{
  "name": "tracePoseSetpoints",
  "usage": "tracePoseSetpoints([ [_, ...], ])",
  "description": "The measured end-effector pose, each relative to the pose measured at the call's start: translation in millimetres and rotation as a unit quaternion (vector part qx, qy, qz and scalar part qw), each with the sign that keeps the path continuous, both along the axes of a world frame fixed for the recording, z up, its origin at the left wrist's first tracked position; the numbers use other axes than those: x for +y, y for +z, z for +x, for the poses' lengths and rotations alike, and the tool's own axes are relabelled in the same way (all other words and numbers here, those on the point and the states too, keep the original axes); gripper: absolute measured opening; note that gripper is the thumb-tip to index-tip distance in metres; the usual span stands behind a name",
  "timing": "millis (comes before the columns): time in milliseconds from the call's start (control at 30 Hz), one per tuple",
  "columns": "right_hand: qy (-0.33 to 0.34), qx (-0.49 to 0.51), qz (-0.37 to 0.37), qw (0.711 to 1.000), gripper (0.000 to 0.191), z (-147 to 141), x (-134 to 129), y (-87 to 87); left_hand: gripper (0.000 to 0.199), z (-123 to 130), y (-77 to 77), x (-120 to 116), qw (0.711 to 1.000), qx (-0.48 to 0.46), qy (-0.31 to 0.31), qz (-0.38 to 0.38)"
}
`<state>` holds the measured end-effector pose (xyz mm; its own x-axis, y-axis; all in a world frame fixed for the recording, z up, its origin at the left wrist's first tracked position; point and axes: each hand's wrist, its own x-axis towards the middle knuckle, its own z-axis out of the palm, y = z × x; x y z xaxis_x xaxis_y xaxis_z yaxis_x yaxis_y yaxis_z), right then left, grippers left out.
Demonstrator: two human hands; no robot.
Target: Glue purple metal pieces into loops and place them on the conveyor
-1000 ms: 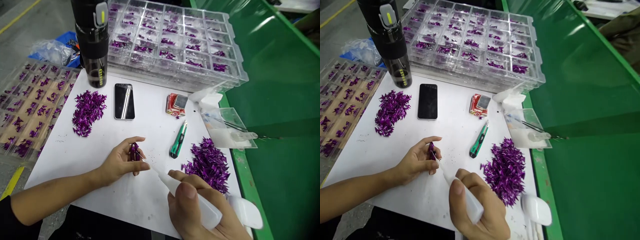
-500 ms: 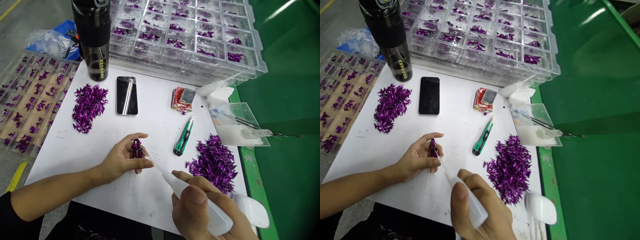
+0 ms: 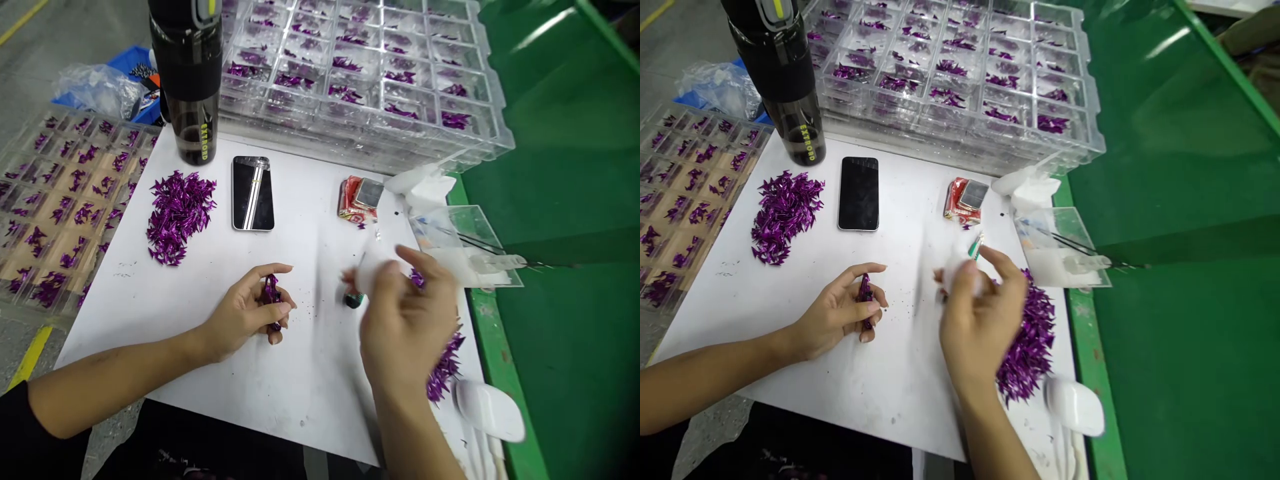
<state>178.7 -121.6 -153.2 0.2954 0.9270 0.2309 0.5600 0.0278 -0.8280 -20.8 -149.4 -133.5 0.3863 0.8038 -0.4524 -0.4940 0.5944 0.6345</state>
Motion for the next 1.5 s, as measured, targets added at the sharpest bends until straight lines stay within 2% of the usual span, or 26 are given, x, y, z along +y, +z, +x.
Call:
tracePoseSetpoints([
  [67, -0.017, -0.047, -0.022, 0.999, 0.045, -5, 16, -5.2, 0.043, -1, 2.1, 0, 1.000, -0.001, 0.001, -0.006],
  [133, 0.009, -0.102, -0.044, 0.994, 0.043, -8, 21, -7.5, 0.043, -1, 2.6, -1, 1.000, -0.006, 0.002, -0.008],
  [200, 0.028, -0.133, -0.036, 0.990, 0.041, -10, 15, -3.9, 0.043, -2, 2.6, -1, 1.000, -0.012, -0.003, -0.006],
  [267, -0.002, -0.145, 0.004, 0.989, 0.038, -13, 0, 5.7, 0.043, -4, 2.5, -1, 1.000, -0.016, -0.012, -0.003],
  [333, -0.014, -0.112, 0.030, 0.993, 0.032, -17, -16, 17.5, 0.041, -5, 2.6, -2, 1.000, -0.016, -0.026, 0.003],
  [400, 0.044, -0.031, 0.012, 0.999, 0.030, -22, -27, 27.1, 0.041, -6, 2.4, -3, 0.998, -0.022, -0.048, 0.014],
  [467, 0.122, 0.050, -0.035, 0.991, 0.029, -26, -32, 32.8, 0.042, -6, 2.2, -4, 0.996, -0.034, -0.076, 0.020],
  [533, 0.144, 0.094, -0.070, 0.983, 0.027, -28, -33, 35.5, 0.044, -6, 2.2, -6, 0.994, -0.045, -0.096, 0.020],
  [600, 0.115, 0.114, -0.071, 0.984, 0.025, -27, -35, 37.0, 0.045, -5, 2.5, -8, 0.993, -0.050, -0.103, 0.021],
  [733, -0.014, 0.089, -0.014, 0.996, 0.030, -8, -49, 41.2, 0.050, -5, 2.6, -9, 0.992, -0.051, -0.108, 0.031],
  [833, -0.100, -0.017, -0.035, 0.994, 0.044, 25, -59, 43.0, 0.058, -5, 0.8, -8, 0.992, -0.037, -0.113, 0.030],
  [900, -0.112, -0.119, -0.070, 0.984, 0.043, 50, -60, 40.1, 0.062, -4, -1.6, -8, 0.993, -0.024, -0.115, 0.024],
  [967, -0.067, -0.201, -0.090, 0.973, 0.039, 71, -58, 32.2, 0.061, -3, -4.4, -8, 0.992, -0.014, -0.119, 0.025],
  [1067, 0.030, -0.287, -0.073, 0.955, 0.040, 86, -54, 13.2, 0.050, -2, -7.8, -9, 0.992, -0.007, -0.118, 0.041],
  [1167, 0.050, -0.344, -0.037, 0.937, 0.040, 85, -53, -5.4, 0.044, -2, -7.9, -9, 0.993, -0.006, -0.112, 0.046],
  [1233, 0.056, -0.345, -0.039, 0.936, 0.036, 83, -52, -12.8, 0.045, -2, -6.3, -9, 0.992, -0.006, -0.114, 0.045],
  [1333, 0.076, -0.315, -0.071, 0.943, 0.028, 83, -47, -15.2, 0.046, -2, -2.4, -8, 0.992, -0.007, -0.115, 0.044],
  [1500, 0.115, -0.283, -0.086, 0.948, 0.021, 83, -41, -5.9, 0.049, -2, 3.1, -6, 0.994, -0.008, -0.107, 0.030],
])
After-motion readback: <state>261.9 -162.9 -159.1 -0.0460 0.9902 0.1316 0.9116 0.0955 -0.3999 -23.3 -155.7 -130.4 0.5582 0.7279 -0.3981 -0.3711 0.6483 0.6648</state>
